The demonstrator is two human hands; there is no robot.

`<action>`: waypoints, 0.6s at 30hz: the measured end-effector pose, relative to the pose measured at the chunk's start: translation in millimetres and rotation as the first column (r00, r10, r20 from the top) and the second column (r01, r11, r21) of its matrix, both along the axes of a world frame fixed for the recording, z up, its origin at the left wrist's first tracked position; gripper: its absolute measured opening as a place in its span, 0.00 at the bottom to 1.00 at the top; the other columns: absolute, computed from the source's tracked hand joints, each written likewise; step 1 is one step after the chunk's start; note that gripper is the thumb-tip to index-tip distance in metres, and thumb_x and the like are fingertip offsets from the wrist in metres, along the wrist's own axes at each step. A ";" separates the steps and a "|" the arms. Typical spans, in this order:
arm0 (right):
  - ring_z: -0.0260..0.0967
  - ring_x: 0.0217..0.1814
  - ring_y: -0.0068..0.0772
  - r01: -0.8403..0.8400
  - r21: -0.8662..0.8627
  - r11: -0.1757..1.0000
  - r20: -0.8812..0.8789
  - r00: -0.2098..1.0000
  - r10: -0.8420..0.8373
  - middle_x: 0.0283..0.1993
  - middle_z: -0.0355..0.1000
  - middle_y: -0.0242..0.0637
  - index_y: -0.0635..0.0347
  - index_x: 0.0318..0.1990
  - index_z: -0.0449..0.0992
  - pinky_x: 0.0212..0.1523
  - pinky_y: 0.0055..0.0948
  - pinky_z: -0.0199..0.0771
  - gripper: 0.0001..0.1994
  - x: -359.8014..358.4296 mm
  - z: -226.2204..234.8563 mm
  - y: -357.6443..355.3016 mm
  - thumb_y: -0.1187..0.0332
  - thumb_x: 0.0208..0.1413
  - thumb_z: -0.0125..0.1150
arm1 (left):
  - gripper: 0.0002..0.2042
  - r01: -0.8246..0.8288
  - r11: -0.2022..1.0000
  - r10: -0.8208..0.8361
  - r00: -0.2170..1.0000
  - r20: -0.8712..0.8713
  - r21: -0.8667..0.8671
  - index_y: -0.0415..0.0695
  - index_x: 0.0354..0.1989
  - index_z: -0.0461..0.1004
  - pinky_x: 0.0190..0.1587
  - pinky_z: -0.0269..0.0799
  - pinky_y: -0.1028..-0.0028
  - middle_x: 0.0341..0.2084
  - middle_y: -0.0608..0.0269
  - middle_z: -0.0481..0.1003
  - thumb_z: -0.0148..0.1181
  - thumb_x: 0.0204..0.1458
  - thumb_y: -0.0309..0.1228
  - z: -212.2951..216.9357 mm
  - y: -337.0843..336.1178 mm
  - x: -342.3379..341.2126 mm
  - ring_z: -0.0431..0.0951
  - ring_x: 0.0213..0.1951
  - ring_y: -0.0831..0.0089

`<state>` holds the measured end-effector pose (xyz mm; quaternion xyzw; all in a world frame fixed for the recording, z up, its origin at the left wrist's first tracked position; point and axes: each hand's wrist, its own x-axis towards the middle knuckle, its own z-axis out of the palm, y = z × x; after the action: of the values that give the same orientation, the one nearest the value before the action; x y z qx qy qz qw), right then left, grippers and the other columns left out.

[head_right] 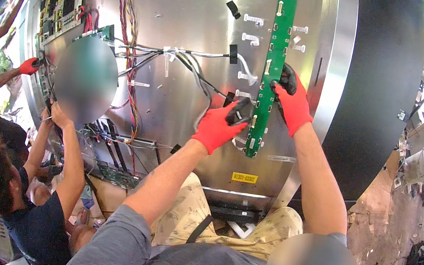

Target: The person uses pliers to cut zip ties and remove a green circuit board from a large metal panel. They then use a screwdriver to detach a black metal bracket and place the components aside.

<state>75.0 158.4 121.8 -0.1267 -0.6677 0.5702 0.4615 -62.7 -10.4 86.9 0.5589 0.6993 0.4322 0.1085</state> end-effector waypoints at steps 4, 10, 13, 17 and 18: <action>0.68 0.54 0.27 0.321 0.142 0.936 0.060 0.942 -0.332 0.54 0.70 0.37 0.61 0.60 0.63 0.57 0.27 0.66 0.25 10.2 -27.8 -17.9 0.75 0.53 0.59 | 0.28 -0.012 0.989 -0.008 0.991 -0.133 -0.147 0.61 0.61 0.66 0.44 0.72 0.64 0.37 0.57 0.78 0.62 0.47 0.39 13.9 12.2 6.2 0.78 0.40 0.59; 0.68 0.53 0.32 0.451 0.290 0.844 0.266 0.809 -0.524 0.53 0.70 0.41 0.63 0.56 0.67 0.56 0.30 0.67 0.24 1.3 -56.5 -67.5 0.71 0.51 0.65 | 0.13 0.062 0.994 -0.046 0.983 -0.177 0.090 0.47 0.40 0.71 0.40 0.72 0.54 0.34 0.46 0.76 0.58 0.46 0.36 -2.6 16.9 -9.5 0.76 0.38 0.46; 0.68 0.54 0.32 0.332 0.012 0.943 0.145 0.933 -0.330 0.55 0.69 0.40 0.64 0.59 0.64 0.56 0.30 0.69 0.27 13.2 -81.6 -25.3 0.73 0.52 0.65 | 0.18 0.008 0.995 0.019 0.964 -0.266 0.101 0.44 0.40 0.69 0.44 0.72 0.55 0.38 0.46 0.75 0.65 0.40 0.34 4.0 32.4 4.2 0.75 0.43 0.47; 0.65 0.56 0.29 0.248 0.030 0.968 0.065 0.966 -0.250 0.55 0.68 0.39 0.64 0.59 0.64 0.57 0.28 0.65 0.26 6.0 -106.8 3.7 0.75 0.52 0.64 | 0.21 -0.045 0.995 0.006 0.925 -0.380 -0.094 0.47 0.44 0.69 0.43 0.73 0.57 0.36 0.47 0.77 0.62 0.42 0.41 17.7 39.9 -7.6 0.78 0.40 0.50; 0.66 0.54 0.28 0.301 0.068 0.951 0.174 0.935 -0.308 0.53 0.69 0.38 0.63 0.58 0.66 0.55 0.27 0.66 0.24 7.3 -111.0 3.2 0.74 0.53 0.63 | 0.21 -0.039 0.989 -0.019 0.922 -0.388 -0.140 0.47 0.44 0.69 0.42 0.73 0.57 0.35 0.47 0.77 0.62 0.43 0.43 19.4 38.6 -9.1 0.78 0.40 0.51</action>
<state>82.3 161.6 10.8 -0.2708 -0.6908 0.4644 0.4835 -71.8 28.3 106.4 0.6203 0.7394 0.2616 0.0062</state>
